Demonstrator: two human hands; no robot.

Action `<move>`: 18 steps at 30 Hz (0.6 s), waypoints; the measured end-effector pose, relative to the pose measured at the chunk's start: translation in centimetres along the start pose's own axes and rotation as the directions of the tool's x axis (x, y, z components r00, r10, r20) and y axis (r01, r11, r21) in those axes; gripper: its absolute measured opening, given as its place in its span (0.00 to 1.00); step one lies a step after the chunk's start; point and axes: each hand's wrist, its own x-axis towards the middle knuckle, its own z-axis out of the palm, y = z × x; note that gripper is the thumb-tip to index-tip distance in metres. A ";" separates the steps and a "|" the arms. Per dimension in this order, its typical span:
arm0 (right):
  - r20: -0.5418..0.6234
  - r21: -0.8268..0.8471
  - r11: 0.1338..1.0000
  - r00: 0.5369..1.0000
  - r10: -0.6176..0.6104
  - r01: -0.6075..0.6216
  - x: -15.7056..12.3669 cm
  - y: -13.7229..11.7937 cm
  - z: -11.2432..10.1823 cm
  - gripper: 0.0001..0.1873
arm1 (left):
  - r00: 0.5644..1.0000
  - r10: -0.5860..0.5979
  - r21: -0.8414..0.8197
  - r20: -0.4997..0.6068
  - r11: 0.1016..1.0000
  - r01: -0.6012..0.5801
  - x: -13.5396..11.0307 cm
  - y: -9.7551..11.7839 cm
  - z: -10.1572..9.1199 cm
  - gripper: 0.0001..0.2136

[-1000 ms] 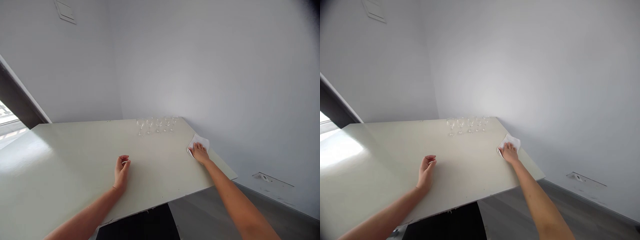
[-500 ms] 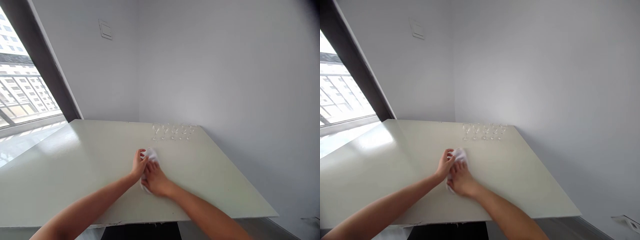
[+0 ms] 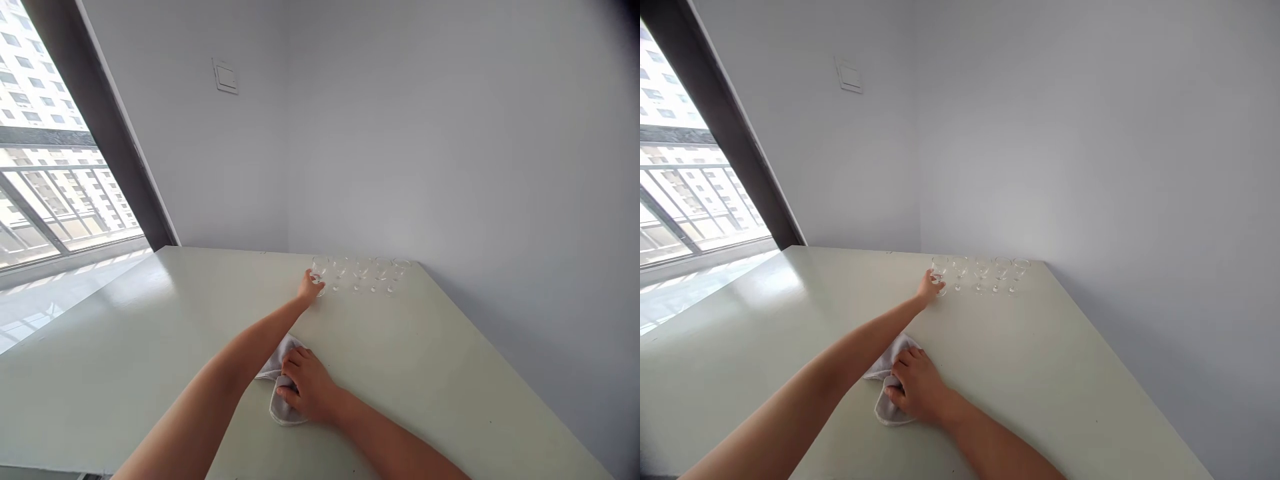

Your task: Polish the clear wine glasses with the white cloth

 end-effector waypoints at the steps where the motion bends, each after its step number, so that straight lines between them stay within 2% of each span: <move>1: -0.003 -0.004 1.000 1.000 0.001 -0.001 -0.1 0.1 0.0 0.06 | 1.000 -0.004 -0.015 0.005 1.000 0.004 0.3 -0.2 0.3 0.25; 3: -0.009 -0.015 1.000 1.000 0.010 -0.010 -0.1 0.5 -0.1 0.06 | 1.000 0.003 -0.043 0.012 0.999 -0.002 0.8 -0.6 0.4 0.17; 5: -0.011 -0.033 0.999 0.999 0.030 -0.031 -0.1 0.8 -0.2 0.06 | 1.000 0.016 -0.063 0.001 0.998 -0.016 1.2 -1.3 -0.4 0.11; 8: -0.018 -0.048 0.997 0.998 0.062 -0.063 -0.1 1.2 -0.1 0.06 | 0.998 0.016 -0.076 -0.066 0.997 -0.021 1.7 -2.7 -3.3 0.09; 10: -0.032 -0.040 0.997 0.997 0.065 -0.066 -0.1 1.3 0.0 0.06 | 0.991 0.003 -0.082 -0.133 0.997 -0.014 2.0 -4.0 -6.3 0.09; 13: -0.055 -0.031 0.998 0.997 0.061 -0.062 -0.2 1.2 0.2 0.05 | 0.967 -0.033 -0.091 -0.253 0.996 0.010 2.0 -6.2 -12.0 0.08; 18: -0.082 -0.016 0.997 0.994 0.069 -0.071 -0.2 1.0 0.5 0.04 | 0.888 -0.122 -0.126 -0.443 0.989 0.073 0.9 -9.4 -21.9 0.08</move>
